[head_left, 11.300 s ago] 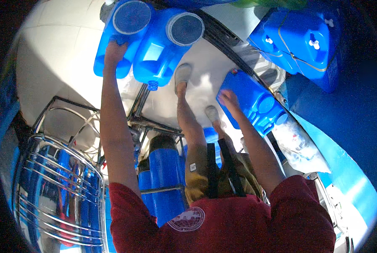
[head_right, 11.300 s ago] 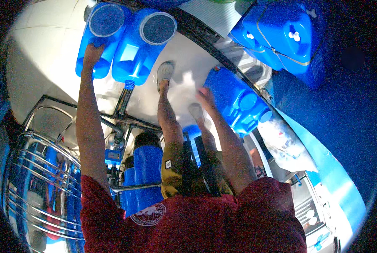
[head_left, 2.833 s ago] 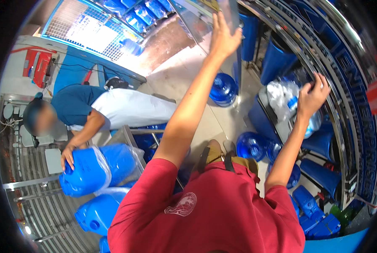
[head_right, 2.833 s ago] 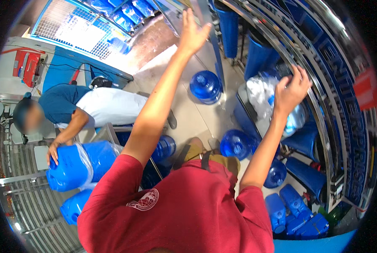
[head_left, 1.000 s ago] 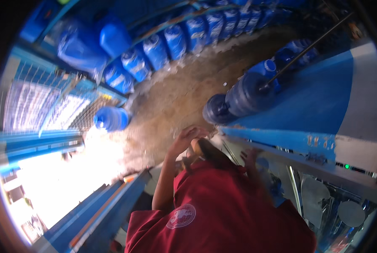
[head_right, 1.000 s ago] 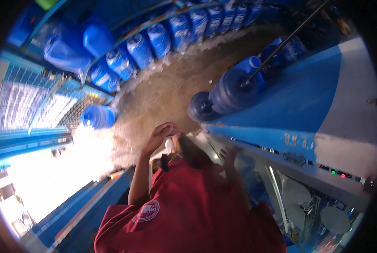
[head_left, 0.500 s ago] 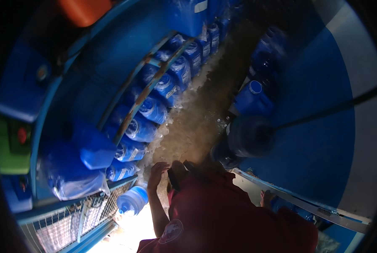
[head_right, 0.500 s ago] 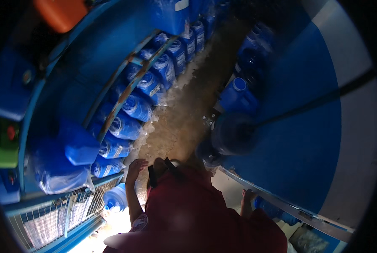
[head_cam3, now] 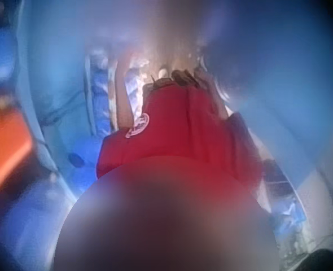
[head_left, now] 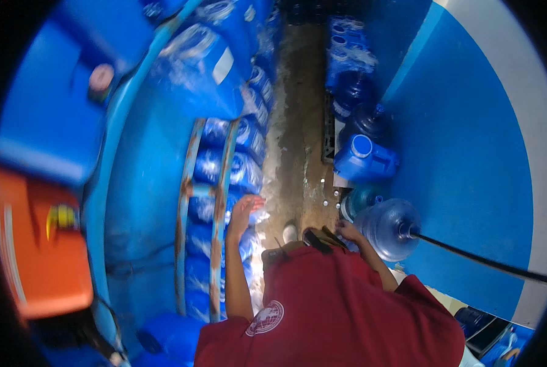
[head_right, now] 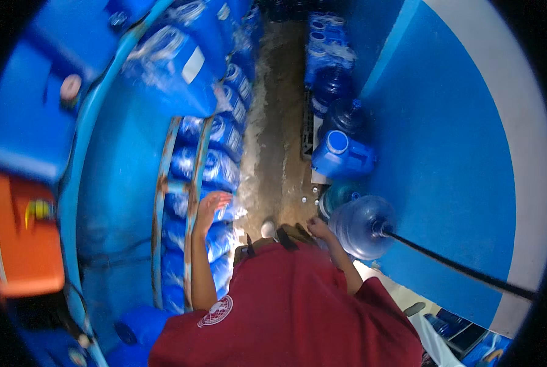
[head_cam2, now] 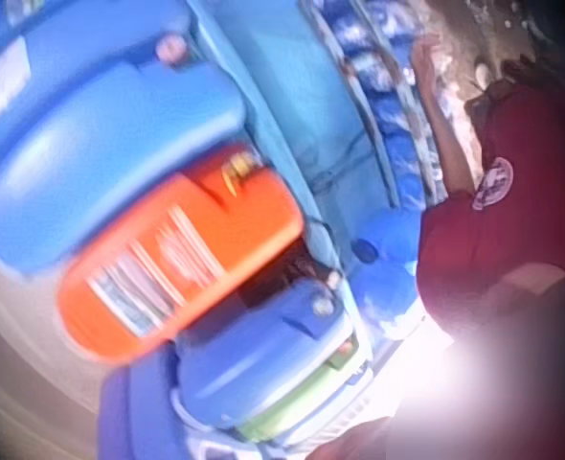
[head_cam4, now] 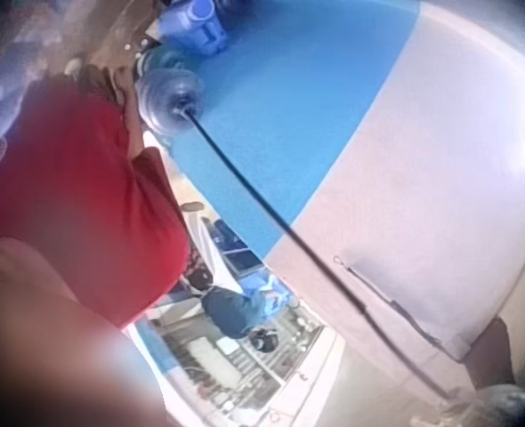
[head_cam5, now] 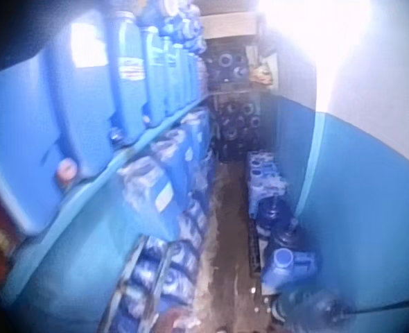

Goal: The person moves large blue water containers and jerrycans within a storage area. They pick up, carry, and place containers on the floor and shelves, and briefly use a mop to clean the floor.

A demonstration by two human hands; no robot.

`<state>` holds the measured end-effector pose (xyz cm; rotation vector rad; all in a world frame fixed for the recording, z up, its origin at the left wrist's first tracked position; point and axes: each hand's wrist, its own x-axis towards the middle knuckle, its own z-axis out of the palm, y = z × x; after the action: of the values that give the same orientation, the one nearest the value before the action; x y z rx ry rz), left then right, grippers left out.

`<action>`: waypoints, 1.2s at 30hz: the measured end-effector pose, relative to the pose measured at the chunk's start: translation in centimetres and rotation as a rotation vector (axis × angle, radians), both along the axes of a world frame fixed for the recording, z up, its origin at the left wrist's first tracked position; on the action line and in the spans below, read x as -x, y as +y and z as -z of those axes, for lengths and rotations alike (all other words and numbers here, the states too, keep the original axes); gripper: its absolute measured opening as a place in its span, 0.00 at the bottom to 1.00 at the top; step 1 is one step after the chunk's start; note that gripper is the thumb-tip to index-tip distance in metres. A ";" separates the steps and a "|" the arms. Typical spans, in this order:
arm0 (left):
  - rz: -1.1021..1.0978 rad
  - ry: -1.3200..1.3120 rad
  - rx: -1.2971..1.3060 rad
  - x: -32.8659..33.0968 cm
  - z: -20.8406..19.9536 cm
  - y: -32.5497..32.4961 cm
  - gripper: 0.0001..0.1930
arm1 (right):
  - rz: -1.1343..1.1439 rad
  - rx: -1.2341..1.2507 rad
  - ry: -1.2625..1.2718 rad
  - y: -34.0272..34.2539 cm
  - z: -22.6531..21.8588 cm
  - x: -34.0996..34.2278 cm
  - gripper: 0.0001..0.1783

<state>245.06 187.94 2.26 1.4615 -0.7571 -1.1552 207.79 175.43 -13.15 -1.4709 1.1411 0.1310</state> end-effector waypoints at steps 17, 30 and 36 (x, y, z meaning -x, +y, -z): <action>0.353 -0.137 -0.131 -19.1 -0.6 -42.0 0.12 | 0.606 0.267 -0.207 -34.0 -7.2 -11.9 0.13; 0.448 0.105 -0.341 -23.4 9.3 -65.7 0.13 | -0.105 0.618 -0.159 -63.8 -11.0 -35.7 0.19; 0.414 -0.073 -0.089 -28.1 6.3 -84.7 0.13 | -0.062 0.656 -0.102 -74.8 -8.0 -35.9 0.18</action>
<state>273.16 103.21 -4.04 1.4659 -1.1070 -1.4674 243.71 100.65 -5.17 -2.0616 1.1057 -0.3018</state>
